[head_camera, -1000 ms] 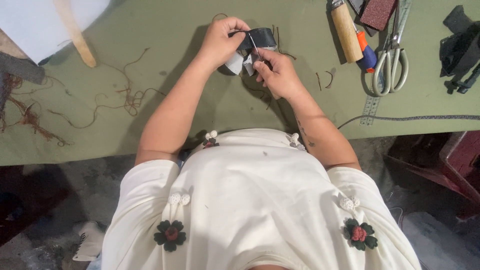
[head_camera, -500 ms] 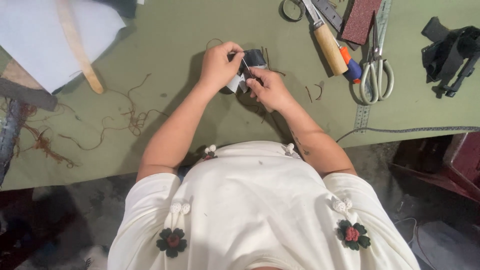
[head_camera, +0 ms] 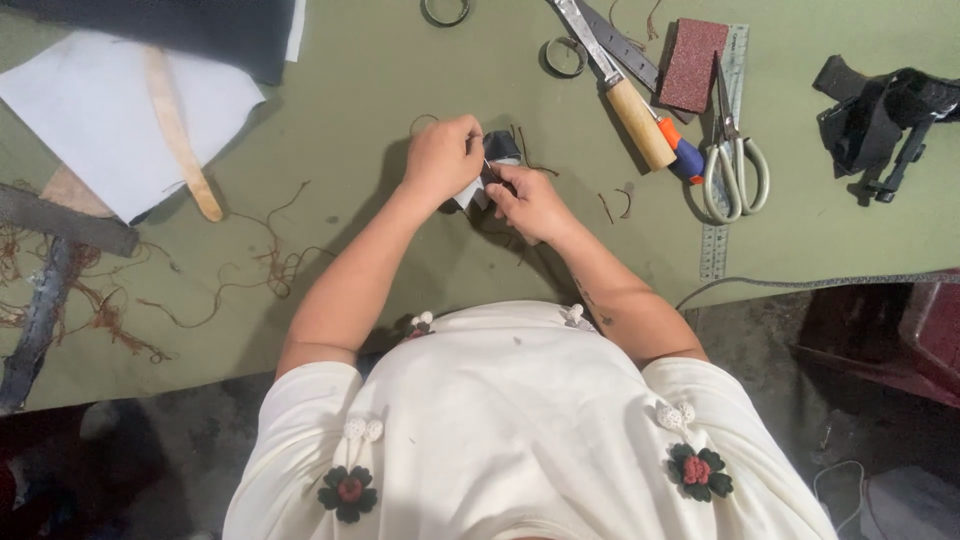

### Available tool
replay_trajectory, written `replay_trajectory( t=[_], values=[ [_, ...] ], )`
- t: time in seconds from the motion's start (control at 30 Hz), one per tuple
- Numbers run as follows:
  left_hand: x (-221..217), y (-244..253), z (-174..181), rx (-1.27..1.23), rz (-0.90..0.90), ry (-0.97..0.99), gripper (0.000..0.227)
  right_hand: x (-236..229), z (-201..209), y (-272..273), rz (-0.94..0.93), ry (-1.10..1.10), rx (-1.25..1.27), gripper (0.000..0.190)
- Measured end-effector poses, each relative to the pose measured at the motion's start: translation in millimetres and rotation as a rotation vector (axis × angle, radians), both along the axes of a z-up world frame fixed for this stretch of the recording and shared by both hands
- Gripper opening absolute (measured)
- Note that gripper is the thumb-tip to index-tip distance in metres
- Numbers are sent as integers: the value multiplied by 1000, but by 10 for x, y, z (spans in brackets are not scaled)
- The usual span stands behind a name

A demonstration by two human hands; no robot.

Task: Using a hand awl to punch holes into small leather strips on a workshop table.

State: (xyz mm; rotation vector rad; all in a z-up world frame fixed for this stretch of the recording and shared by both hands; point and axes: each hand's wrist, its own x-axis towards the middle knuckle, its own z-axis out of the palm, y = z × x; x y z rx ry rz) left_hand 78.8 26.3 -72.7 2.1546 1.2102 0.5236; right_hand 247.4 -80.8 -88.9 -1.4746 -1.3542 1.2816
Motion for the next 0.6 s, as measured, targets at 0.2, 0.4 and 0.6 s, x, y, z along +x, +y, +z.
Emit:
replay_trajectory(
  t=[0.2, 0.4, 0.6],
  values=[
    [1, -110, -73, 89, -37, 0, 15, -13, -77, 10, 15, -2, 36, 38],
    [2, -182, -308, 208, -19, -103, 11, -13, -180, -19, 29, -91, 93, 36],
    [18, -240, -430, 283, 26, -168, 7, -1, -233, -13, 23, -110, 129, 35]
  ],
)
